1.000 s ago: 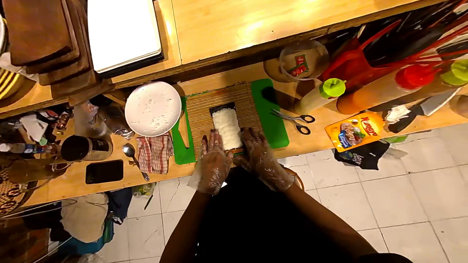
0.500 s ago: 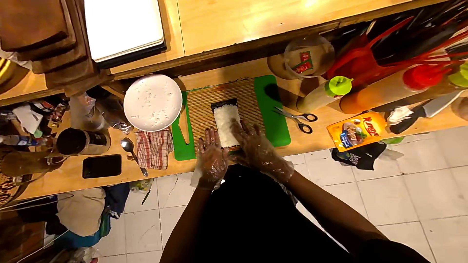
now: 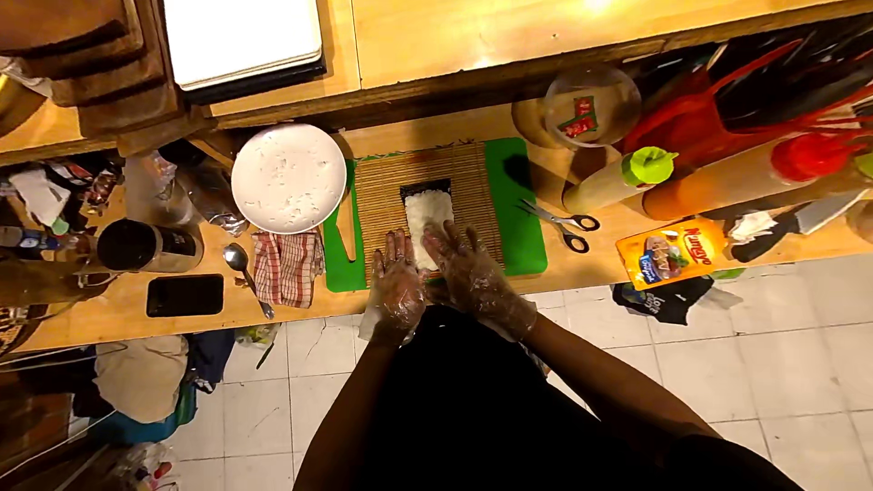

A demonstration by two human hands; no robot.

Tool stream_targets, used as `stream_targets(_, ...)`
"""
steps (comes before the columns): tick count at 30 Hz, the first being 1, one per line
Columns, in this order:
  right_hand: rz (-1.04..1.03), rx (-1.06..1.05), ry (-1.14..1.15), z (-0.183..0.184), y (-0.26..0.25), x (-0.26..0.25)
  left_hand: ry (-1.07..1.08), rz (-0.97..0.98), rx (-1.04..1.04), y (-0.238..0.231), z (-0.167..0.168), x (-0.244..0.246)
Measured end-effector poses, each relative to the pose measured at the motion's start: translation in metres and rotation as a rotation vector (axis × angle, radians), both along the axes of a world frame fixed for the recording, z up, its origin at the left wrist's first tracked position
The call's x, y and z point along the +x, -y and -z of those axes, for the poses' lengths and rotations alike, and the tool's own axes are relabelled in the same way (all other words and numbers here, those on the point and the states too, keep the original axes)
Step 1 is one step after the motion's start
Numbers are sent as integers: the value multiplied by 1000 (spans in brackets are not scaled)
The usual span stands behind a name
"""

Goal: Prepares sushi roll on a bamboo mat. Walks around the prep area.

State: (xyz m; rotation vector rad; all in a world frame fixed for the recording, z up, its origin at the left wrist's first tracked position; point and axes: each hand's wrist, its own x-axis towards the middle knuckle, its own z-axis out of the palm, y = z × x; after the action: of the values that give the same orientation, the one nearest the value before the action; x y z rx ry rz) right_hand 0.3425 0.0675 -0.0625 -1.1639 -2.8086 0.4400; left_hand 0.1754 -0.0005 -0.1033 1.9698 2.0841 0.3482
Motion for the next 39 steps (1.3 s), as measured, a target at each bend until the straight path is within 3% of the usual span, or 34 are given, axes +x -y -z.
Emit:
stream_targets(15, 1, 4, 6, 10, 13, -6, -75, 37, -54, 1, 0, -1)
stream_targets(30, -26, -11, -34, -5, 21, -11, 9, 52, 31, 4, 1, -4)
stream_targets(39, -51, -43, -53, -3, 20, -6, -17, 61, -35, 1, -14, -5)
